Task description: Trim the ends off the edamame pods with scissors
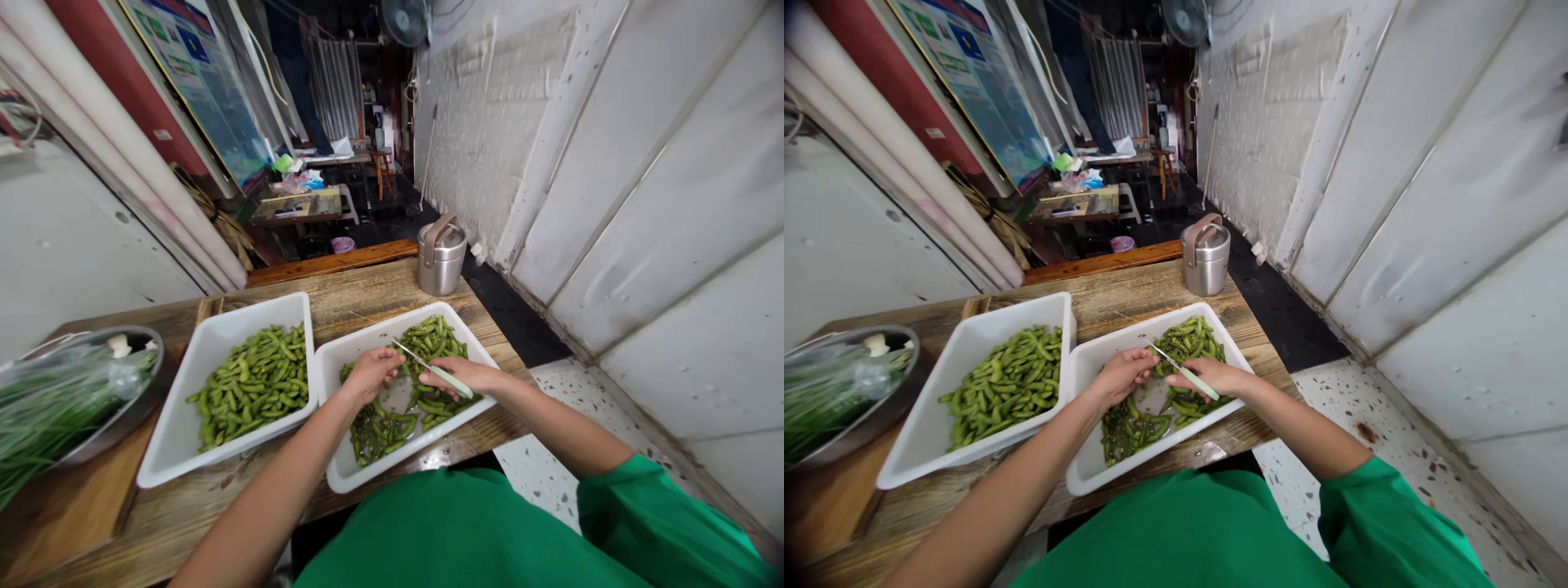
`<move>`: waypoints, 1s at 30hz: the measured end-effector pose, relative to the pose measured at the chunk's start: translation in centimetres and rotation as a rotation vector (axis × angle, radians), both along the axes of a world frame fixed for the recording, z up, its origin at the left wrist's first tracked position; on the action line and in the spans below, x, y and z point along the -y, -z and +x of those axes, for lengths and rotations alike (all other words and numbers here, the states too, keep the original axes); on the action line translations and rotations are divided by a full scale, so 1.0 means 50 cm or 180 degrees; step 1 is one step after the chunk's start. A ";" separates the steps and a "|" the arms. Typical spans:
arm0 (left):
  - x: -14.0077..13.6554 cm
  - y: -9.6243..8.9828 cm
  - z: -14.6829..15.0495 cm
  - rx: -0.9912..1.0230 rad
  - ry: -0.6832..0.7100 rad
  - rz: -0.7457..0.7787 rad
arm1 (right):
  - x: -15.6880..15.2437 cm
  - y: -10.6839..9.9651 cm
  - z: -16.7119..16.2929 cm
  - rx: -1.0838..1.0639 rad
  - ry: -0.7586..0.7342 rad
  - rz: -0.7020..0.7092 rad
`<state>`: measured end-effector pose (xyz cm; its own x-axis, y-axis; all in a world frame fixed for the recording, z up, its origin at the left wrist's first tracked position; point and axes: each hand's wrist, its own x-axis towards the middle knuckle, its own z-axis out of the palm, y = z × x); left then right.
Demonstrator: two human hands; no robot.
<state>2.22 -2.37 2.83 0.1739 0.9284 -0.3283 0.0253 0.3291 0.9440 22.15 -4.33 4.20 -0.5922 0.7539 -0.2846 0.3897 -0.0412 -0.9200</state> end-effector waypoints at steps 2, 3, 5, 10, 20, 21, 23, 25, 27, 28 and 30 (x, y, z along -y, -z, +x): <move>-0.002 0.000 -0.001 0.0110 -0.0033 0.0004 | 0.001 -0.001 0.001 -0.0019 0.0059 -0.0012; -0.003 0.001 -0.001 0.0128 -0.0057 0.0006 | 0.001 -0.002 0.001 -0.0038 0.0078 -0.0019; -0.004 0.002 -0.001 0.0113 -0.0101 -0.0012 | 0.002 -0.002 0.001 -0.0082 0.0112 -0.0045; -0.008 0.002 -0.005 0.0158 -0.0035 -0.0394 | 0.004 0.001 -0.002 -0.0063 0.0174 -0.0246; -0.024 -0.019 -0.020 0.1175 -0.0417 -0.1060 | 0.006 -0.016 -0.008 -0.0197 0.0161 -0.0576; -0.026 -0.021 -0.020 0.1253 -0.0538 -0.1029 | 0.006 -0.017 -0.009 -0.0239 0.0158 -0.0665; -0.027 -0.025 -0.017 0.1316 -0.0724 -0.0950 | 0.006 -0.017 -0.011 -0.0335 0.0168 -0.0840; -0.025 -0.028 -0.014 0.1289 -0.0810 -0.0887 | 0.006 -0.016 -0.011 -0.0430 0.0175 -0.0940; -0.022 -0.031 -0.010 0.1213 -0.0847 -0.0848 | 0.006 -0.016 -0.011 -0.0486 0.0201 -0.0955; -0.020 -0.032 -0.008 0.1174 -0.0849 -0.0834 | 0.006 -0.016 -0.010 -0.0509 0.0217 -0.0955; -0.016 -0.034 -0.005 0.1113 -0.0828 -0.0804 | 0.006 -0.016 -0.009 -0.0521 0.0244 -0.0932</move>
<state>1.96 -1.55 4.52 0.0871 0.8547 -0.5117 -0.3914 0.5017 0.7714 21.71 -4.63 5.01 -0.5926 0.6984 -0.4013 0.2234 -0.3362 -0.9149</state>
